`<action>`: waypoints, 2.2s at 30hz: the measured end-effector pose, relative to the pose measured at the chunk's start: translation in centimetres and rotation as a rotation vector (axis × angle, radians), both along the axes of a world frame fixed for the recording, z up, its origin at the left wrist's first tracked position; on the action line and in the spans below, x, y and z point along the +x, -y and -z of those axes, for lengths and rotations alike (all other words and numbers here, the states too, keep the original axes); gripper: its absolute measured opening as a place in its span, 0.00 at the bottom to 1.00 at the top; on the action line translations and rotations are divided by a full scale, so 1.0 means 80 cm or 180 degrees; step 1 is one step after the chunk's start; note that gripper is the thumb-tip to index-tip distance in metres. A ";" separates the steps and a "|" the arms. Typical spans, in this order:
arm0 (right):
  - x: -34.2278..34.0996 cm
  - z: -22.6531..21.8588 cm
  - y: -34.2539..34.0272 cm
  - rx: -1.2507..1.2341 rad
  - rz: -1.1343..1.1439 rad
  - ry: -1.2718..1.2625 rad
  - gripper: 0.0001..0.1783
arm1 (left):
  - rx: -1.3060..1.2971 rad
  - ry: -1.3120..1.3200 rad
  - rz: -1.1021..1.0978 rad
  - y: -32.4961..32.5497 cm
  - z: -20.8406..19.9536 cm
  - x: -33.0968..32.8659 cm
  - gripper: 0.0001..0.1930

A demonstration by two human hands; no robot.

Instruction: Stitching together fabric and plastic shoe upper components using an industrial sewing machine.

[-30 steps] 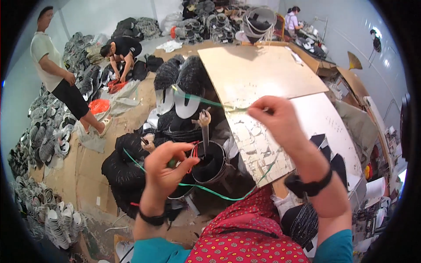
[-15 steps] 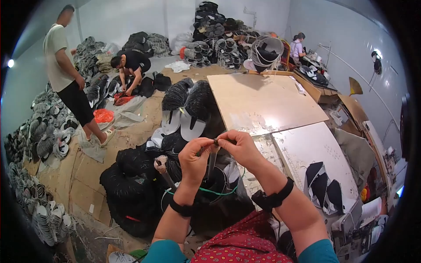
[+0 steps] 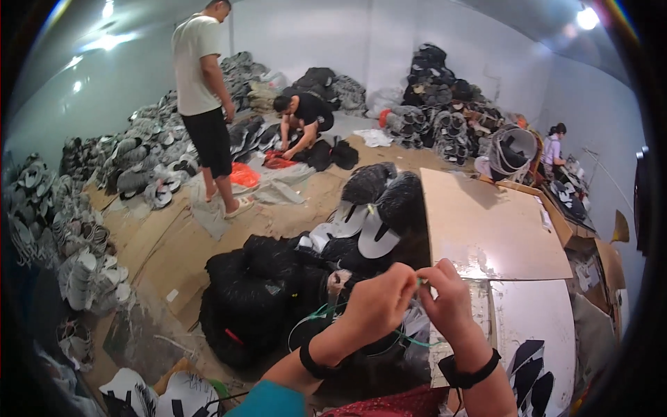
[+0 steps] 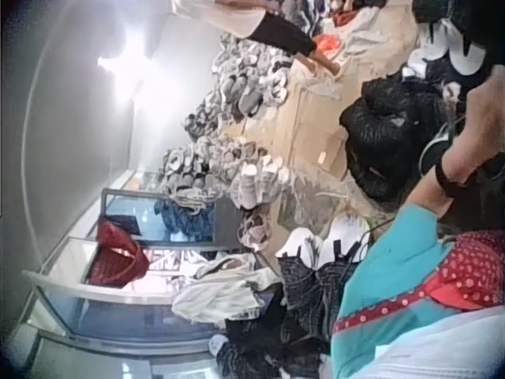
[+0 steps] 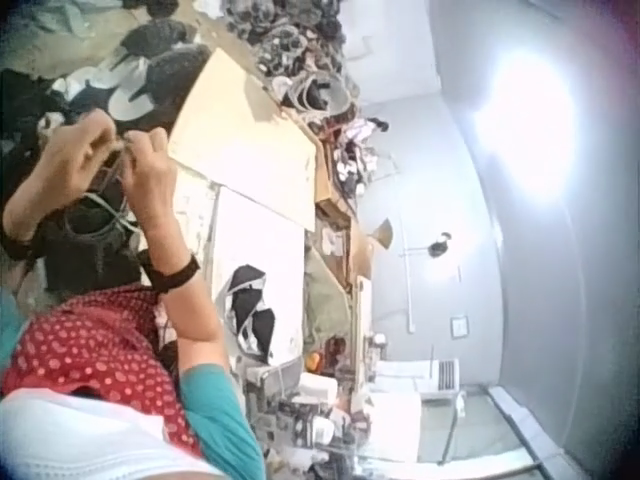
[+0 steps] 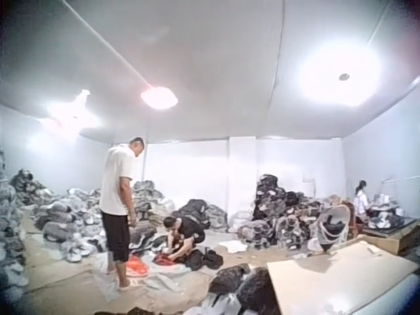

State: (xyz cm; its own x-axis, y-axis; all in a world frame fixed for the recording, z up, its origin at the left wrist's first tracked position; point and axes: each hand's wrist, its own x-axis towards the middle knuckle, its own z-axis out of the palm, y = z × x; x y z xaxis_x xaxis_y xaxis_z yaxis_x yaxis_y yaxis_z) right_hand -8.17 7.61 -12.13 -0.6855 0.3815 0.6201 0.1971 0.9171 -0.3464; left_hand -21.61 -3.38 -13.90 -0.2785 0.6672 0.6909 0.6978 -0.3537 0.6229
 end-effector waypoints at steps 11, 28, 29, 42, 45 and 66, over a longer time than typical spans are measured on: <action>0.049 0.018 0.014 0.0674 0.0053 -0.0207 0.11 | -0.0429 -0.0178 0.0687 -0.058 0.004 -0.009 0.07; 0.030 0.038 -0.015 -0.4924 -0.0548 -0.2129 0.21 | -0.0434 0.1375 0.1258 -0.084 0.048 0.002 0.09; 0.032 0.046 -0.018 -0.4773 -0.0717 -0.2184 0.21 | -0.0428 0.1429 0.1268 -0.079 0.043 -0.004 0.09; 0.050 -0.006 0.052 -0.3413 -0.1155 -0.0606 0.05 | 0.1145 -0.1980 0.1604 0.024 0.017 0.045 0.06; 0.027 -0.034 0.055 -0.4849 -0.1559 -0.0744 0.04 | 0.0890 -0.2418 0.1894 0.042 0.036 0.046 0.06; -0.113 0.027 0.057 -0.1949 -0.0443 -0.0748 0.09 | 0.0570 0.0762 -0.0528 0.056 0.075 -0.087 0.06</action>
State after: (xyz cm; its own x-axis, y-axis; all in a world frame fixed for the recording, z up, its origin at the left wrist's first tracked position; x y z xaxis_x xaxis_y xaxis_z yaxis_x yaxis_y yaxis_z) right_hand -17.21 3.01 -14.27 -0.6270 0.6297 0.4586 -0.0530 0.5528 -0.8316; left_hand -28.60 -7.85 -19.88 -0.5414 0.4731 0.6950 0.5965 -0.3664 0.7141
